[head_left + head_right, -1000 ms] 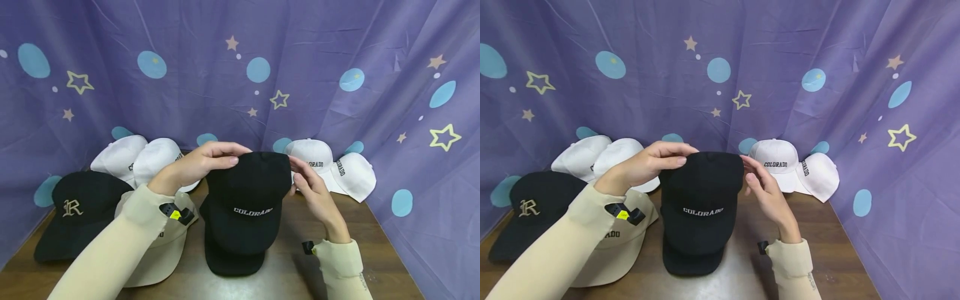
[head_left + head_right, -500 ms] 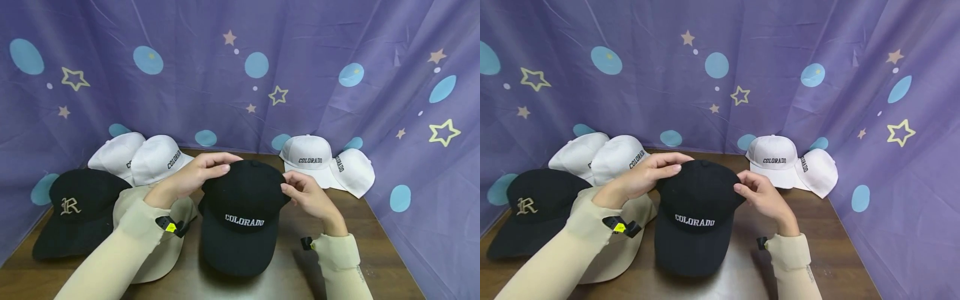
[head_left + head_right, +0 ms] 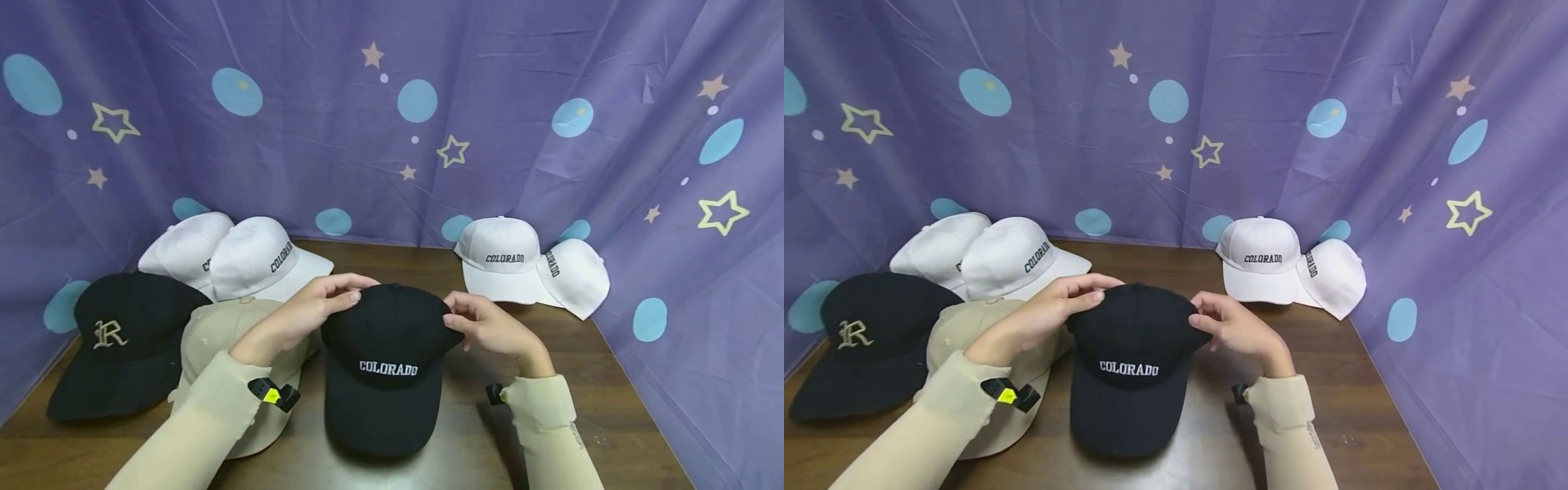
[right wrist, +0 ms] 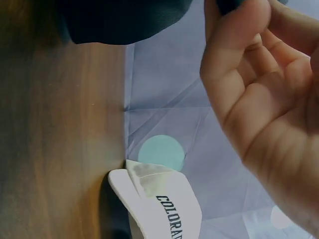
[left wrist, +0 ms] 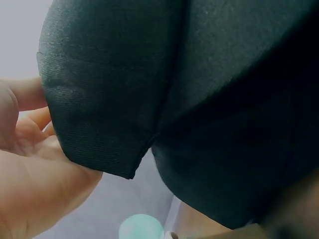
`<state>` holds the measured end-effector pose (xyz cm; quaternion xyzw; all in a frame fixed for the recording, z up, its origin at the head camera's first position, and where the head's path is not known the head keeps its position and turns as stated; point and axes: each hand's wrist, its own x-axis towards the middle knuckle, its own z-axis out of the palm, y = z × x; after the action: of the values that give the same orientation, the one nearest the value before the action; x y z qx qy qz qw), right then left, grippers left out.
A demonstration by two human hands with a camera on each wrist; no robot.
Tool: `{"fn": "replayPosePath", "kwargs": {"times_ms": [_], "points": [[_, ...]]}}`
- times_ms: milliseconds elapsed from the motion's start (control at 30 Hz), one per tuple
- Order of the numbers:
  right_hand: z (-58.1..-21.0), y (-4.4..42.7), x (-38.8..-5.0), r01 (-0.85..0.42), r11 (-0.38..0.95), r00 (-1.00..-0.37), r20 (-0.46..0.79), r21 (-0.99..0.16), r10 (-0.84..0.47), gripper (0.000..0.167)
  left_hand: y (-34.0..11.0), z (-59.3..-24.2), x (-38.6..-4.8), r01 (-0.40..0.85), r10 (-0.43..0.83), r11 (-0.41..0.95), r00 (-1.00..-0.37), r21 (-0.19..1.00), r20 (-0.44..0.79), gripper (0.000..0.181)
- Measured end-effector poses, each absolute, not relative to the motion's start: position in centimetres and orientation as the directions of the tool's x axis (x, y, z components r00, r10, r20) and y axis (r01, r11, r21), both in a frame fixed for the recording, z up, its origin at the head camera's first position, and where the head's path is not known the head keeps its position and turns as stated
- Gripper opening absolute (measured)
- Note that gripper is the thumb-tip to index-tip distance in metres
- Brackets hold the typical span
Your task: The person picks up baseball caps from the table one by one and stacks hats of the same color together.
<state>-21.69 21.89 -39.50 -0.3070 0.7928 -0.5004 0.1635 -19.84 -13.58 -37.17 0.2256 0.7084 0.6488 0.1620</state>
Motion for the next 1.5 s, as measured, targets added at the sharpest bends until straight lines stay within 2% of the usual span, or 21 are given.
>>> {"fn": "replayPosePath", "kwargs": {"times_ms": [233,500,900,1267,1500], "points": [[-40.4,21.9,-22.0,-0.282,0.335,-0.737,-0.020,-0.899,-0.675,0.005,-13.5,-38.9,-19.7,0.108,0.506,0.101,-0.861,0.989,0.042,0.035],[-41.0,21.8,-22.3,-0.256,0.359,-0.739,-0.057,-0.898,-0.671,0.005,-13.3,-39.8,-19.6,0.178,0.439,0.238,-0.897,0.955,0.058,0.031],[-41.6,21.3,-22.6,-0.224,0.380,-0.745,-0.094,-0.897,-0.661,0.005,-13.3,-40.7,-19.5,0.192,0.348,0.351,-0.935,0.917,0.063,0.026],[-41.6,21.4,-22.8,-0.222,0.414,-0.741,-0.123,-0.883,-0.660,0.004,-14.6,-40.1,-19.4,0.238,0.424,0.412,-0.905,0.879,0.046,0.035],[-41.7,21.4,-22.8,-0.269,0.469,-0.744,-0.127,-0.841,-0.656,0.005,-14.8,-39.6,-18.9,0.342,0.424,0.519,-0.899,0.784,0.112,0.037]]}}
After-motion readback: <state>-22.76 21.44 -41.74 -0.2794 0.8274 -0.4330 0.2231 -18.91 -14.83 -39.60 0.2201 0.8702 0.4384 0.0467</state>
